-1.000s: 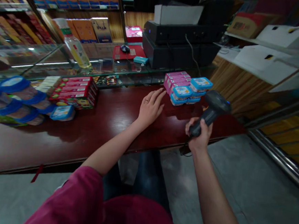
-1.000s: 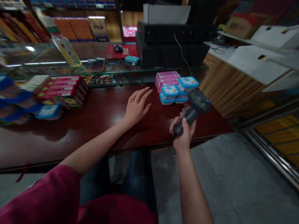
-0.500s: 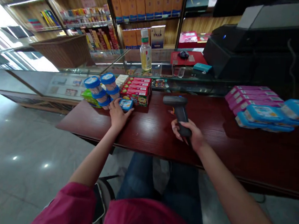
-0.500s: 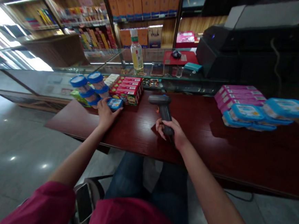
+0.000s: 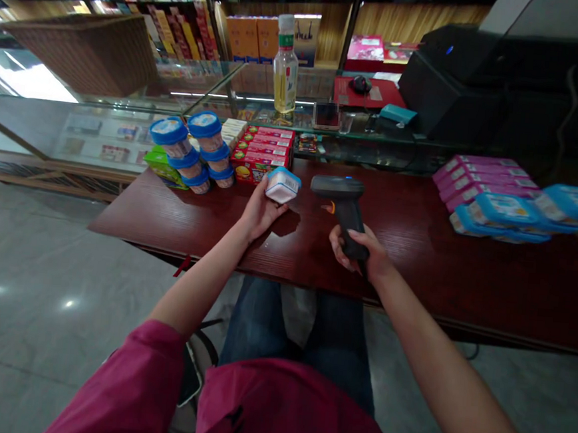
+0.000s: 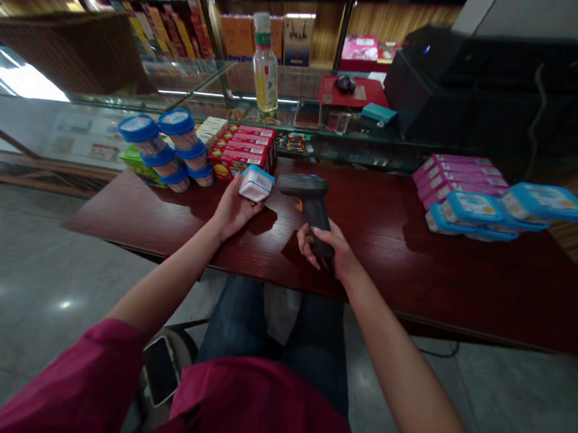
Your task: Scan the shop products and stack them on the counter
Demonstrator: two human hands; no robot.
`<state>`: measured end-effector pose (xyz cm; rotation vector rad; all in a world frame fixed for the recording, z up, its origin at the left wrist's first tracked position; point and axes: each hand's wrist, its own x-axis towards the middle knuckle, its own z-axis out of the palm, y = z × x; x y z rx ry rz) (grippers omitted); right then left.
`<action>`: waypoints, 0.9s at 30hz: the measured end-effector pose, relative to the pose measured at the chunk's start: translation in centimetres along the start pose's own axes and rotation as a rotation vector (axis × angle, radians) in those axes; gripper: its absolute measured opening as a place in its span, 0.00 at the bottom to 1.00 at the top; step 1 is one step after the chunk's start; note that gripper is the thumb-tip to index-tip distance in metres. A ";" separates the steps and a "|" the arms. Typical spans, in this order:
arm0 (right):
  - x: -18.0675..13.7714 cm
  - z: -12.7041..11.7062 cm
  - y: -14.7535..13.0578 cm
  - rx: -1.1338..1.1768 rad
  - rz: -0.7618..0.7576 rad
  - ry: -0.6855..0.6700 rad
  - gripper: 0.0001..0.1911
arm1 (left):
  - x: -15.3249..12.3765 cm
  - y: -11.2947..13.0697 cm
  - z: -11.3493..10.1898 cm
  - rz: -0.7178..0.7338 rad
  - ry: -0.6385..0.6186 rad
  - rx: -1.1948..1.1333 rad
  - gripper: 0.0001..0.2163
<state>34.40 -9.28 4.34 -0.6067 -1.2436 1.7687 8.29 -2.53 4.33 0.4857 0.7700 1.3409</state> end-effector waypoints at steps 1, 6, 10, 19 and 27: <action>-0.1 0.0 0.0 -0.008 0.005 0.007 0.19 | 0.3 -0.3 0.3 -0.023 -0.009 0.001 0.14; -0.3 0.1 0.4 -0.028 0.011 0.088 0.19 | 0.8 -1.0 -0.1 0.026 -0.016 0.028 0.13; -0.2 0.3 0.7 -0.047 0.004 0.090 0.23 | 0.9 -1.1 -0.4 0.040 -0.041 0.014 0.11; -0.3 0.4 0.7 -0.040 -0.007 0.073 0.26 | 1.0 -1.3 0.3 0.031 0.005 -0.023 0.18; -0.8 0.3 0.5 -0.024 -0.010 0.083 0.24 | 0.2 -0.9 -0.2 0.095 -0.046 0.135 0.13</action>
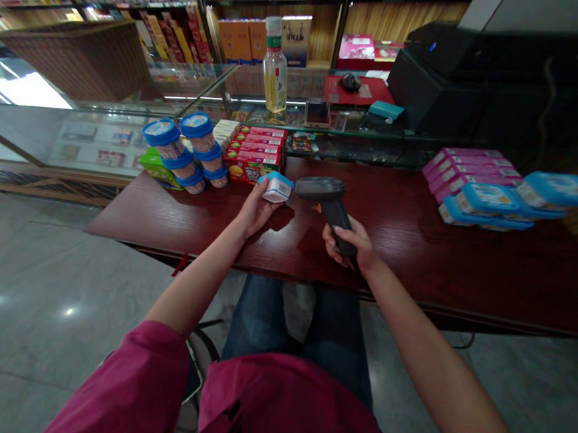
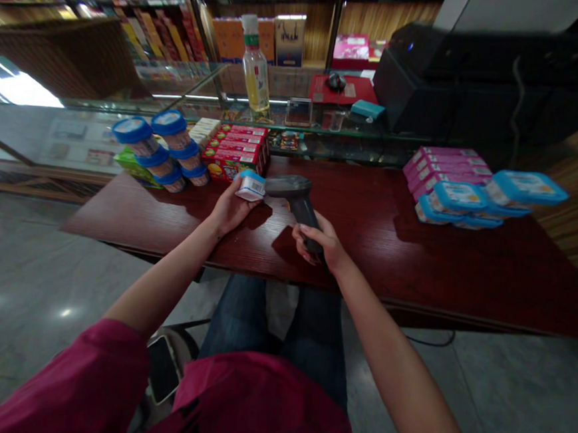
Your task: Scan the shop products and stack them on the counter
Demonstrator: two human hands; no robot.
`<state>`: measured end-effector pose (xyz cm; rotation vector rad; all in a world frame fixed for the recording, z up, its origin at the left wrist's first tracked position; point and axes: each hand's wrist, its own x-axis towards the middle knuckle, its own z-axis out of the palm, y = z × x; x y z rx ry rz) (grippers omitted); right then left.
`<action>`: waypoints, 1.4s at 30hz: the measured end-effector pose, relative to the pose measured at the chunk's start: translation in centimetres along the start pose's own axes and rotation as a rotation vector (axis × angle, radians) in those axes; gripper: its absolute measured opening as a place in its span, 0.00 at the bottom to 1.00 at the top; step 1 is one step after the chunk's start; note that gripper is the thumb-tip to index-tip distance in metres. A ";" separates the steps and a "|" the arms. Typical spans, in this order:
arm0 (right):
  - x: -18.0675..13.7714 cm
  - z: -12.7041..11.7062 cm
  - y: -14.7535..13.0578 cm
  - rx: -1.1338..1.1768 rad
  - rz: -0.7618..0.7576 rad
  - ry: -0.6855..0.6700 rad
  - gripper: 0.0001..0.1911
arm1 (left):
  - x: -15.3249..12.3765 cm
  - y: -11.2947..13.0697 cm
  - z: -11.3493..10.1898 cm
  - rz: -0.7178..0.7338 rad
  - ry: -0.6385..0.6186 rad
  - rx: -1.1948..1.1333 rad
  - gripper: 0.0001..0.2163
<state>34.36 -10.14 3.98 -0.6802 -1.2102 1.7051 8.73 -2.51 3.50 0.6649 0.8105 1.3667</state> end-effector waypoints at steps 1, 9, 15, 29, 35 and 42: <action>-0.1 -0.2 -0.1 0.005 -0.018 0.022 0.23 | -0.3 0.1 0.1 0.009 -0.015 0.012 0.12; -4.0 -5.9 -2.1 -0.042 -0.233 0.411 0.24 | -2.1 -1.5 2.1 0.014 -0.177 0.235 0.25; -9.2 -11.2 -5.1 -0.116 -0.494 0.796 0.23 | -1.1 -7.1 10.8 0.060 -0.302 0.399 0.28; -11.9 -16.0 -6.0 -0.077 -0.775 1.196 0.24 | 2.0 -15.1 34.1 0.599 -0.512 0.902 0.22; -12.0 -15.7 -6.2 -0.003 -0.746 1.213 0.24 | 0.9 -17.0 34.7 0.608 -0.549 1.007 0.19; -11.9 -15.7 -6.0 -0.041 -0.742 1.192 0.23 | 1.7 -16.8 34.5 0.576 -0.549 0.865 0.15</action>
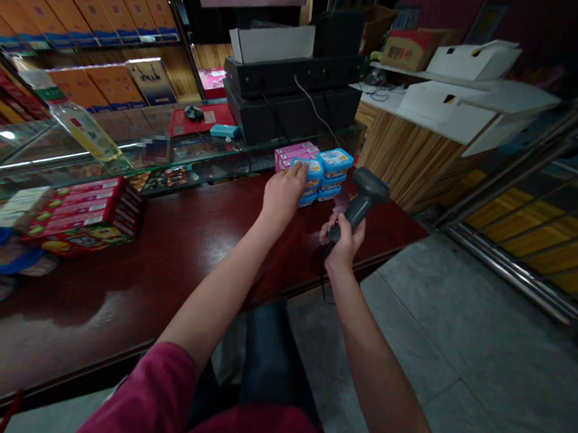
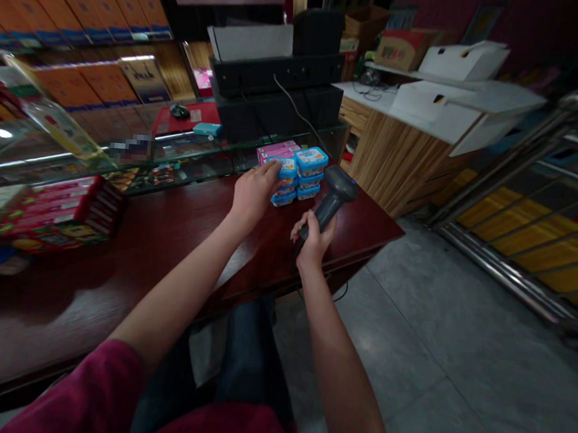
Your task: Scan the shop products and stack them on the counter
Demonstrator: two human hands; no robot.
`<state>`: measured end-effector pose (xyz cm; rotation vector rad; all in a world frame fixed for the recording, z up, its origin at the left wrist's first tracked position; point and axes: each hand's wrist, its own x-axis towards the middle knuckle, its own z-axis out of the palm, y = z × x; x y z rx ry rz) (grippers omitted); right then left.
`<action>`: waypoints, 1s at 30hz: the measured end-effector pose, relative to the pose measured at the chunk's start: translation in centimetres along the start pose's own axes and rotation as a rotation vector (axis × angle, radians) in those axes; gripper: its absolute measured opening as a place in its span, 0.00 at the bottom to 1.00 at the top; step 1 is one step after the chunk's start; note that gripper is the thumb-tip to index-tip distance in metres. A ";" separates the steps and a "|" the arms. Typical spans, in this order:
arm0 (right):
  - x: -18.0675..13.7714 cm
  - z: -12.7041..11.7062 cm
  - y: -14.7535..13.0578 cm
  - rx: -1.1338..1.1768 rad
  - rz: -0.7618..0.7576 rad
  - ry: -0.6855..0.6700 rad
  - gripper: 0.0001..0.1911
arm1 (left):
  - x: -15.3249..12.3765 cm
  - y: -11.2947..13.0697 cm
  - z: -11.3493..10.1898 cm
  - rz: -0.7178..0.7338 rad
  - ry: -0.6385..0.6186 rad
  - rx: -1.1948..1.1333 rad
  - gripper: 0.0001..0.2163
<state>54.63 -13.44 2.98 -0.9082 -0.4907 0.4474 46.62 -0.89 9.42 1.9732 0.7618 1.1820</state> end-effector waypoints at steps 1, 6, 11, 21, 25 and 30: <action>0.0 -0.1 0.0 -0.008 -0.003 -0.017 0.23 | 0.2 -0.1 0.0 0.019 -0.005 0.012 0.14; 0.1 -0.1 -0.1 -0.006 -0.001 -0.016 0.21 | 1.1 -0.4 0.9 0.108 -0.045 0.151 0.06; 0.0 0.2 -0.5 0.023 -0.015 0.007 0.19 | 0.9 -0.2 2.3 0.118 -0.060 0.248 0.10; -1.4 0.6 -1.6 -0.014 0.148 -0.373 0.19 | -8.5 -7.4 -12.7 0.055 0.150 0.606 0.25; -3.3 4.1 -1.0 -0.044 0.310 -0.661 0.21 | -12.1 -9.7 -22.9 -0.106 0.399 0.888 0.26; -6.2 10.9 1.3 -0.075 0.501 -0.991 0.22 | -16.2 -10.0 -32.5 -0.284 0.518 1.002 0.34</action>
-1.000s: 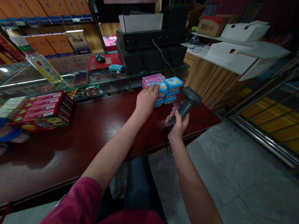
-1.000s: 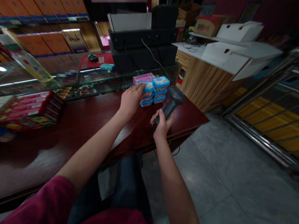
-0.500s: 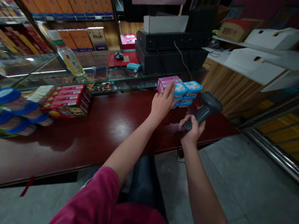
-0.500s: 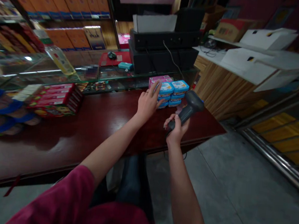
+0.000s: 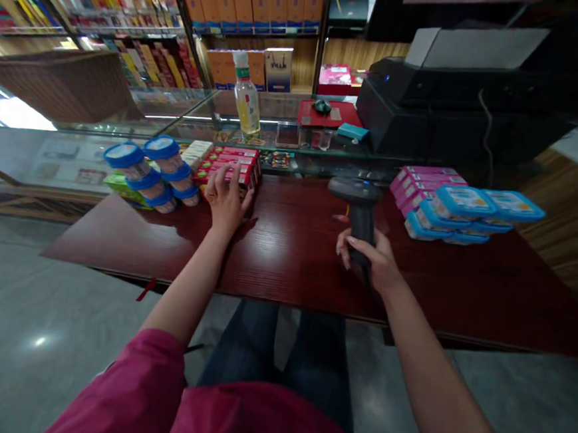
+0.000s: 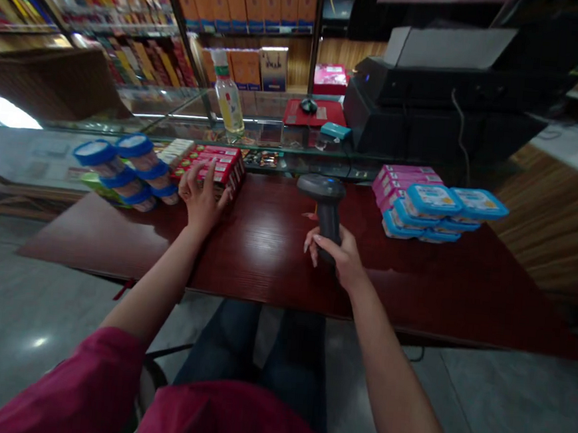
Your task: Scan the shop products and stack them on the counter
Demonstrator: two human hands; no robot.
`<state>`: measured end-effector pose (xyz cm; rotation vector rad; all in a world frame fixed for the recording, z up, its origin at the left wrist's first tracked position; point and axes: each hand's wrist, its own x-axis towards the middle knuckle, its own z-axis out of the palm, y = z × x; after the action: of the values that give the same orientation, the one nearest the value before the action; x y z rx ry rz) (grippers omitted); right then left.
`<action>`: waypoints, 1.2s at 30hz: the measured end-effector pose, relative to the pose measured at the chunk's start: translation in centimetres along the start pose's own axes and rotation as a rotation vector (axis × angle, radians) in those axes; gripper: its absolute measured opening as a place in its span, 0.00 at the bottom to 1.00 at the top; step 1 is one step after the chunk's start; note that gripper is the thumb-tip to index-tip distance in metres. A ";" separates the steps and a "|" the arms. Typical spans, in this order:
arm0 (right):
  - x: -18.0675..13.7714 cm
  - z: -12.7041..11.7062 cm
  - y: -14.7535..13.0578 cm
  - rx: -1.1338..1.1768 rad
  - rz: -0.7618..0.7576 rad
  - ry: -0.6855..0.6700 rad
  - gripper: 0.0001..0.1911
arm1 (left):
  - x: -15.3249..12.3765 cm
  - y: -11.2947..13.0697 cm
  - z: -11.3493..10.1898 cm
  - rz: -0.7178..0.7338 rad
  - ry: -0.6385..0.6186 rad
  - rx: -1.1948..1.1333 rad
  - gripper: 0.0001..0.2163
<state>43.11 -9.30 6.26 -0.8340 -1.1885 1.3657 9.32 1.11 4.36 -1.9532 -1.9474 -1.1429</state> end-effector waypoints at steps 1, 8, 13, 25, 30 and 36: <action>1.1 1.0 0.4 0.002 0.021 -0.045 0.22 | 0.1 -1.3 -0.8 -0.016 -0.020 0.017 0.37; 6.1 4.2 4.3 0.065 0.102 -0.163 0.17 | 0.0 -5.9 -3.3 0.152 -0.127 0.031 0.34; 5.8 3.6 4.7 0.116 0.144 -0.109 0.16 | -0.1 -5.9 -3.0 0.332 -0.149 -0.043 0.27; 5.4 2.6 2.9 0.186 0.148 0.001 0.16 | -1.0 -4.5 -2.1 0.365 0.047 -0.363 0.20; 4.7 3.3 2.1 0.216 0.162 0.019 0.14 | -1.0 -4.3 -1.6 0.371 0.032 -0.445 0.19; 4.3 3.6 1.8 0.211 0.194 -0.018 0.19 | -1.1 -4.3 -1.5 0.352 0.040 -0.472 0.18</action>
<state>38.47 -5.69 6.03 -0.8024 -0.9752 1.6288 4.92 -0.04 3.08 -2.3455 -1.3139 -1.6177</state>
